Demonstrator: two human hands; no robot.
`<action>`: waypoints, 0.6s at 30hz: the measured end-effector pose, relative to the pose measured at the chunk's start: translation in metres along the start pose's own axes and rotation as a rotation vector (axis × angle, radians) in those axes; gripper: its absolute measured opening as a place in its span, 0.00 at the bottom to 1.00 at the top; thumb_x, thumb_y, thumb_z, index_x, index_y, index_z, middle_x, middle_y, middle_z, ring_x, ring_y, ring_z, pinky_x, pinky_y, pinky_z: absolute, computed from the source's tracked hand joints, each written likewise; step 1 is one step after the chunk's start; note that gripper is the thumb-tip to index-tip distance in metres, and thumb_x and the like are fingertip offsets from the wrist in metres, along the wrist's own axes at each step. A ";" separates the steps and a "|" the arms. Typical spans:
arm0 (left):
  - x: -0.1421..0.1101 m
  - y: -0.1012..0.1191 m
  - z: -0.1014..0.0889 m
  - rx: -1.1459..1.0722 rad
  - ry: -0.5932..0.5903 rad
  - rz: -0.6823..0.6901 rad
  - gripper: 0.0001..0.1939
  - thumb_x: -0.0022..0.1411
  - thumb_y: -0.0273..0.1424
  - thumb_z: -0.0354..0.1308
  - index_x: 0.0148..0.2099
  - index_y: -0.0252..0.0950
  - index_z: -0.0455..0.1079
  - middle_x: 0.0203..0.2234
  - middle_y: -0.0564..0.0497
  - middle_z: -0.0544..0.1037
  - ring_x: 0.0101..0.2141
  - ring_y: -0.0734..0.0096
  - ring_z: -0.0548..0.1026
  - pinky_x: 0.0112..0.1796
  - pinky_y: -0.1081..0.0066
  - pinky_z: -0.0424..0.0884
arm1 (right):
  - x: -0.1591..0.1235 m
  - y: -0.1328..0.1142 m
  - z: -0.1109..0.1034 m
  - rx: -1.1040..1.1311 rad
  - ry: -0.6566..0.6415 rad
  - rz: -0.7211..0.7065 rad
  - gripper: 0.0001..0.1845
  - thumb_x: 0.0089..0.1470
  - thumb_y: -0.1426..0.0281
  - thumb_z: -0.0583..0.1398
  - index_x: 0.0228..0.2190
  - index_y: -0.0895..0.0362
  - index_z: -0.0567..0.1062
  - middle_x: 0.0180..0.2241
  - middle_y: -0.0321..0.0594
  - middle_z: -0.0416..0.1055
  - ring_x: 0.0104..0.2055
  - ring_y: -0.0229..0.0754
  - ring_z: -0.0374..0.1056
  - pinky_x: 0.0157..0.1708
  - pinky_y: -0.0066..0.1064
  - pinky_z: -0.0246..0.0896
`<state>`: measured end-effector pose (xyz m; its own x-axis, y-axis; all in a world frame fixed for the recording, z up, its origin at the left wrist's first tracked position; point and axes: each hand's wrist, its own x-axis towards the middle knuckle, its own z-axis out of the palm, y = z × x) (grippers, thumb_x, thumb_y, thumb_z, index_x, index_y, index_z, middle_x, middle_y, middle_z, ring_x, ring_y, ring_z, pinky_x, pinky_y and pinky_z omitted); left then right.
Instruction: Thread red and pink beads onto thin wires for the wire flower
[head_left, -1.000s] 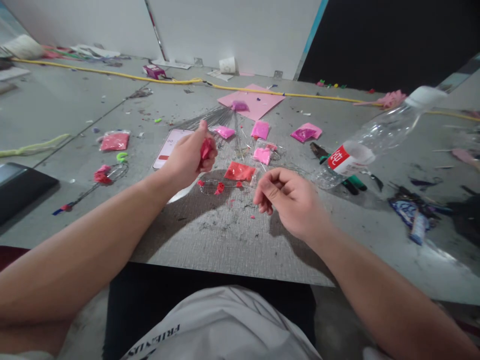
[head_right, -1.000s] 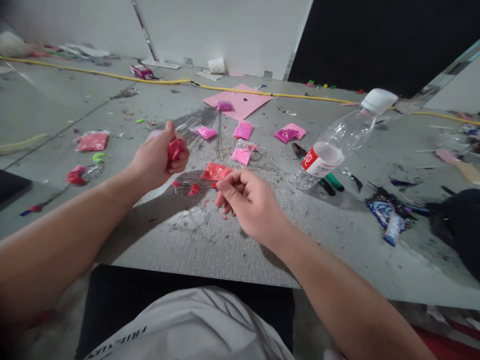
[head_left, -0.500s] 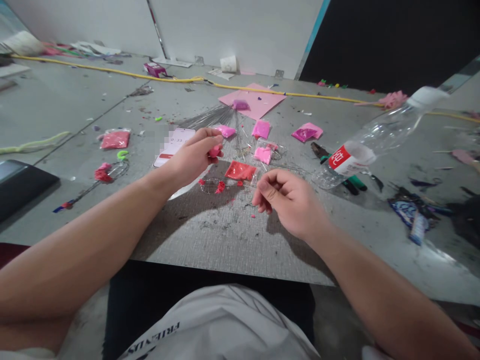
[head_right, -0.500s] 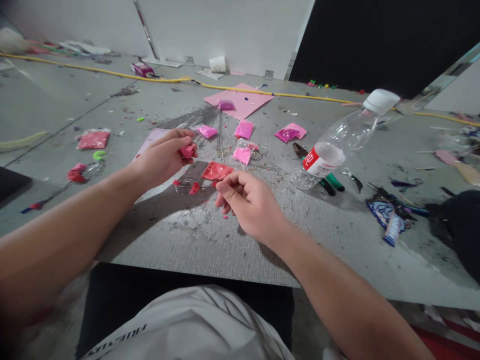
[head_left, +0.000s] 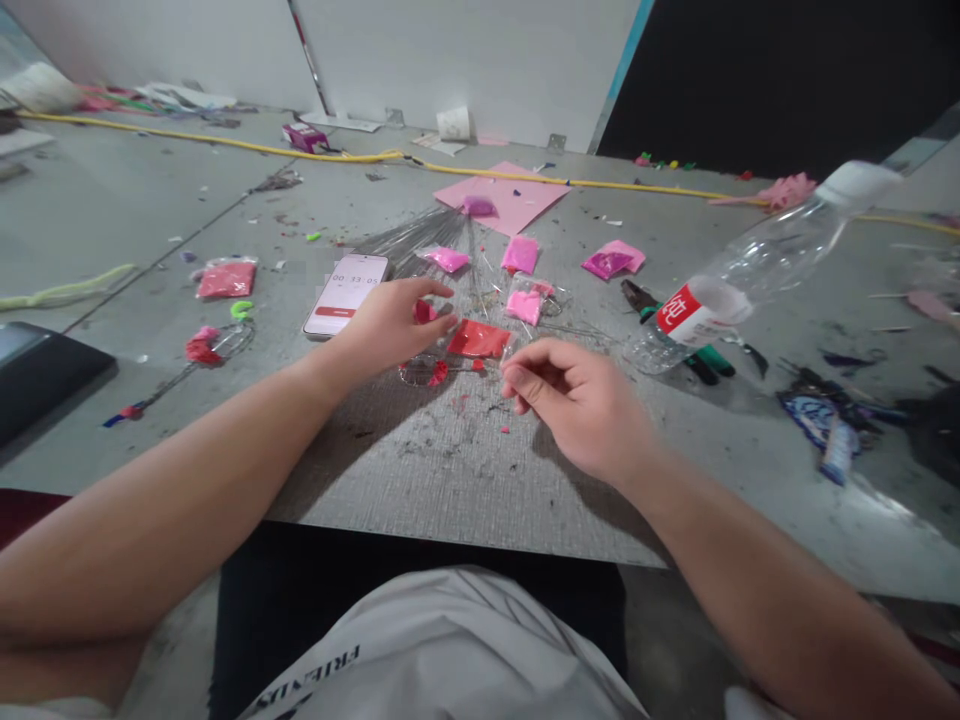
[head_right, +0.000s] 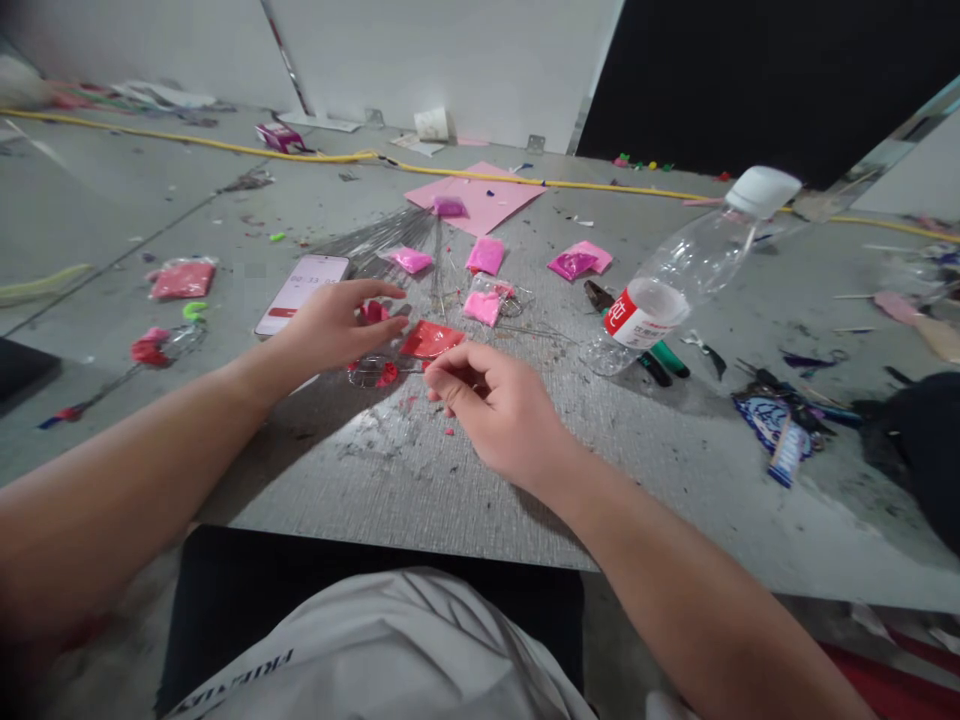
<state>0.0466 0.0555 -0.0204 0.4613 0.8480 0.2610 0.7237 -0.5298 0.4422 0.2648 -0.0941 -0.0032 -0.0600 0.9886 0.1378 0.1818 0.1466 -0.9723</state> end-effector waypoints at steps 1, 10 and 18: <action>-0.001 0.002 -0.001 -0.026 0.061 0.018 0.21 0.63 0.41 0.63 0.55 0.37 0.79 0.40 0.45 0.85 0.38 0.62 0.79 0.41 0.63 0.72 | 0.000 0.001 0.000 -0.035 0.032 -0.036 0.07 0.62 0.64 0.66 0.35 0.55 0.80 0.30 0.36 0.79 0.29 0.35 0.72 0.28 0.28 0.69; -0.031 0.053 -0.016 -0.527 -0.074 -0.122 0.11 0.61 0.39 0.68 0.36 0.37 0.83 0.22 0.52 0.79 0.21 0.76 0.70 0.22 0.74 0.65 | -0.005 0.000 0.001 -0.207 0.157 -0.333 0.03 0.60 0.73 0.67 0.37 0.54 0.81 0.35 0.37 0.81 0.35 0.38 0.76 0.38 0.32 0.73; -0.048 0.067 -0.017 -0.995 -0.592 -0.208 0.12 0.66 0.35 0.65 0.31 0.34 0.77 0.18 0.56 0.70 0.18 0.82 0.66 0.19 0.81 0.61 | -0.009 -0.005 0.003 -0.346 0.086 -0.514 0.04 0.63 0.73 0.65 0.36 0.52 0.77 0.35 0.38 0.78 0.38 0.41 0.72 0.34 0.34 0.68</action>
<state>0.0642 -0.0203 0.0117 0.7375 0.6389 -0.2187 0.2144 0.0856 0.9730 0.2612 -0.1040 0.0001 -0.1480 0.7861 0.6001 0.4590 0.5920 -0.6624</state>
